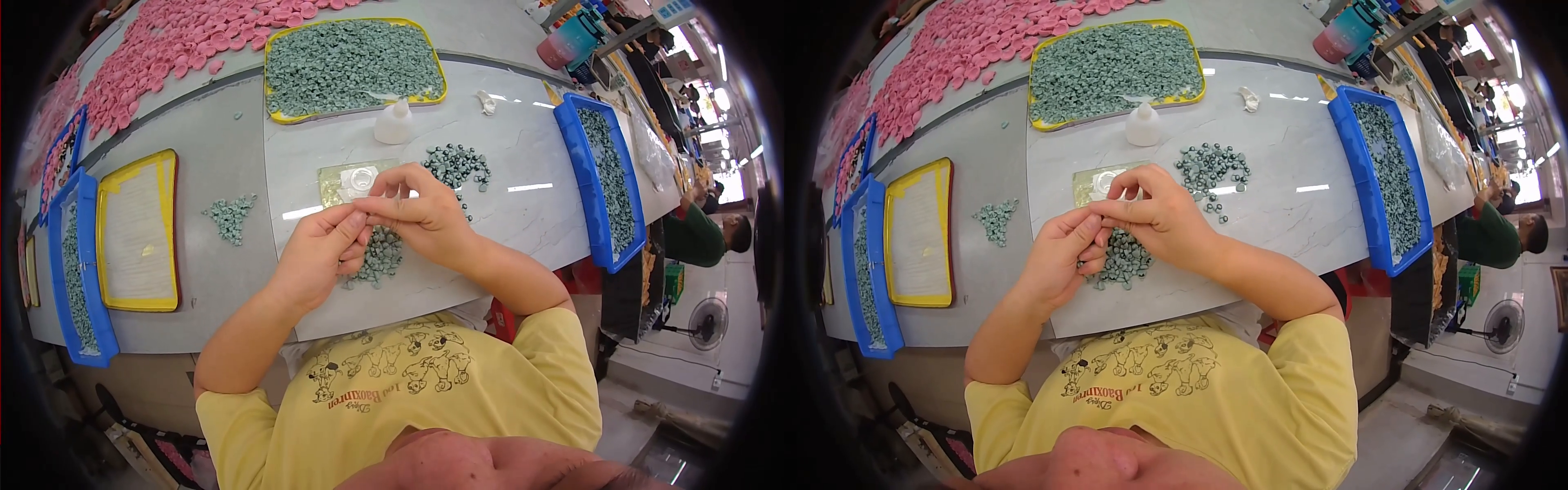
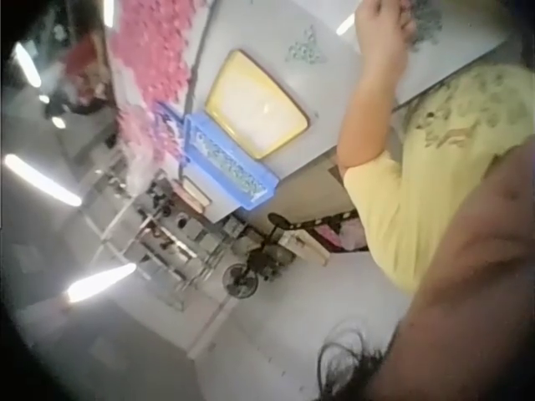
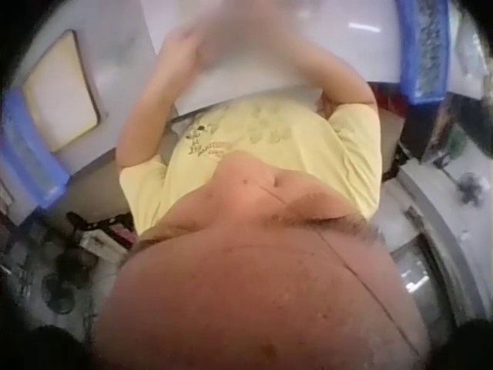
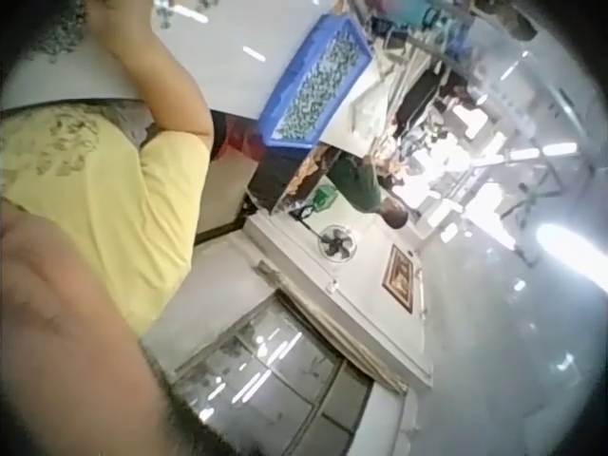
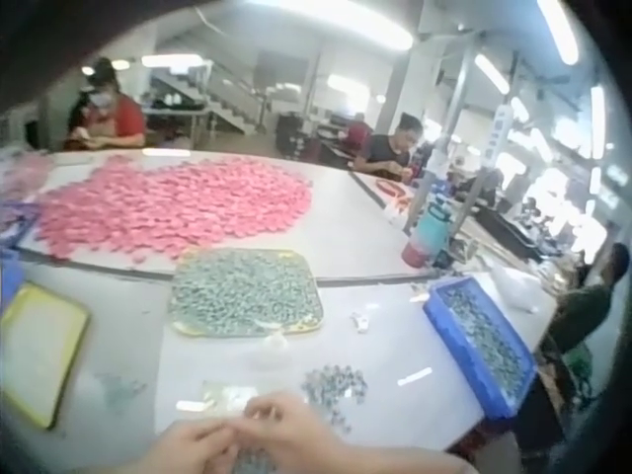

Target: Packaging small green plastic components into a plastic bag at a factory workbench.

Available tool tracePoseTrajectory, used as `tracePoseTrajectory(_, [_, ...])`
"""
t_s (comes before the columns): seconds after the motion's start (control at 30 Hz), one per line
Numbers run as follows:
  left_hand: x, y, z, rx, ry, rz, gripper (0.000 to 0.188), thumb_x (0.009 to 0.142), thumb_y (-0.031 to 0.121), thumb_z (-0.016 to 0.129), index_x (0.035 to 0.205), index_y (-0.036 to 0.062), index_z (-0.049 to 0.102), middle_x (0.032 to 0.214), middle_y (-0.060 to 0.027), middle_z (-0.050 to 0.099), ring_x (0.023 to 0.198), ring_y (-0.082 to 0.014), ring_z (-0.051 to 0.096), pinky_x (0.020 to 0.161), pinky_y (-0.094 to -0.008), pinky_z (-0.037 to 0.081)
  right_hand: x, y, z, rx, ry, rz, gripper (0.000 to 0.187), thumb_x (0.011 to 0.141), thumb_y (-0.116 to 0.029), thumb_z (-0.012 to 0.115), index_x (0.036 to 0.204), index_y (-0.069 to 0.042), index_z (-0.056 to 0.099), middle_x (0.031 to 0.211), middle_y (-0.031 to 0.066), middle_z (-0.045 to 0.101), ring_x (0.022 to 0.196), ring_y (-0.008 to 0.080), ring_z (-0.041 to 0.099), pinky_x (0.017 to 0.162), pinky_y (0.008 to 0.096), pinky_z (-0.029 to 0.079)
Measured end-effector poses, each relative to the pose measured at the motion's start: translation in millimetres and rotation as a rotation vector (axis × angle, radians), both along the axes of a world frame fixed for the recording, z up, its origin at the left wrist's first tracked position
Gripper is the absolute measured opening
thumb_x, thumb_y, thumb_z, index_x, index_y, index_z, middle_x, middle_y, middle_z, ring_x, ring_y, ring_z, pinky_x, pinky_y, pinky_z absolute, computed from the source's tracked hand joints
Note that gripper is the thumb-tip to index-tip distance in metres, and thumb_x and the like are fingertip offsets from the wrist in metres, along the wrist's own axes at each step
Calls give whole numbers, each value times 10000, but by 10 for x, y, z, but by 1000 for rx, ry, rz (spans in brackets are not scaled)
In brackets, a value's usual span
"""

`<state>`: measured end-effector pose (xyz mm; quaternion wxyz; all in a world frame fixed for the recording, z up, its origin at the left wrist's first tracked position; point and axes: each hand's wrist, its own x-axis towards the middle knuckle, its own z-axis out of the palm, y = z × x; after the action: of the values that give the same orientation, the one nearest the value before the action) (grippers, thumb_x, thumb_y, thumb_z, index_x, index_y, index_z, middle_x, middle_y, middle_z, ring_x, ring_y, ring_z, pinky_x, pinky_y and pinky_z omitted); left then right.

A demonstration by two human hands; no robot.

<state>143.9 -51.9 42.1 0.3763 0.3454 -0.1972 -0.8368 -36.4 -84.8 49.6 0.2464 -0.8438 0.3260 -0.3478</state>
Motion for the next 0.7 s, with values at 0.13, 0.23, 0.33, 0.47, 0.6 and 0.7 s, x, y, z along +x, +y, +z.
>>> tracePoseTrajectory(0.13, [19, 9, 37, -65, -87, 62, 205, 914, 156, 505, 1032, -5, 551, 736, 4, 476, 539, -39, 334, 450, -186, 271, 79, 56, 35, -20, -14, -39, 316, 712, -28, 681, 1016, -109, 661, 918, 45, 578, 752, 166, 542, 627, 265, 455])
tracePoseTrajectory(0.23, [31, 25, 74, -96, -143, 98, 213, 906, 150, 520, 1042, -11, 552, 731, 1, 485, 544, -38, 349, 452, -186, 278, 100, 50, 13, -68, -64, -57, 299, 702, -6, 682, 993, -77, 661, 878, 50, 594, 719, 161, 557, 585, 257, 458])
tracePoseTrajectory(0.33, [52, 29, 101, -101, -178, 100, 213, 903, 151, 525, 1039, -10, 558, 721, 7, 481, 547, -37, 355, 452, -183, 282, 100, 41, 15, -102, -88, -60, 283, 680, 14, 689, 952, -60, 663, 834, 51, 606, 682, 158, 570, 550, 257, 460])
tracePoseTrajectory(0.47, [81, 19, 96, -77, -243, 87, 210, 898, 156, 534, 1026, -7, 567, 724, 10, 483, 554, -32, 362, 447, -175, 280, 133, 29, 42, -173, -35, -47, 278, 638, 40, 698, 900, -45, 661, 814, 55, 607, 671, 167, 573, 540, 262, 460])
tracePoseTrajectory(0.6, [98, 12, 75, -72, -278, 73, 262, 886, 198, 561, 1042, -13, 554, 697, 12, 468, 542, -37, 356, 457, -187, 293, 145, -9, 14, -193, -35, -29, 281, 625, 50, 692, 889, -38, 657, 805, 55, 602, 665, 174, 569, 536, 265, 457])
tracePoseTrajectory(0.7, [111, 11, 63, -45, -247, 97, 204, 902, 126, 489, 1041, -12, 546, 712, 22, 439, 559, -43, 347, 456, -180, 280, 99, -89, -17, -236, -26, -33, 277, 622, 48, 692, 883, -37, 652, 790, 50, 595, 664, 179, 564, 537, 272, 453])
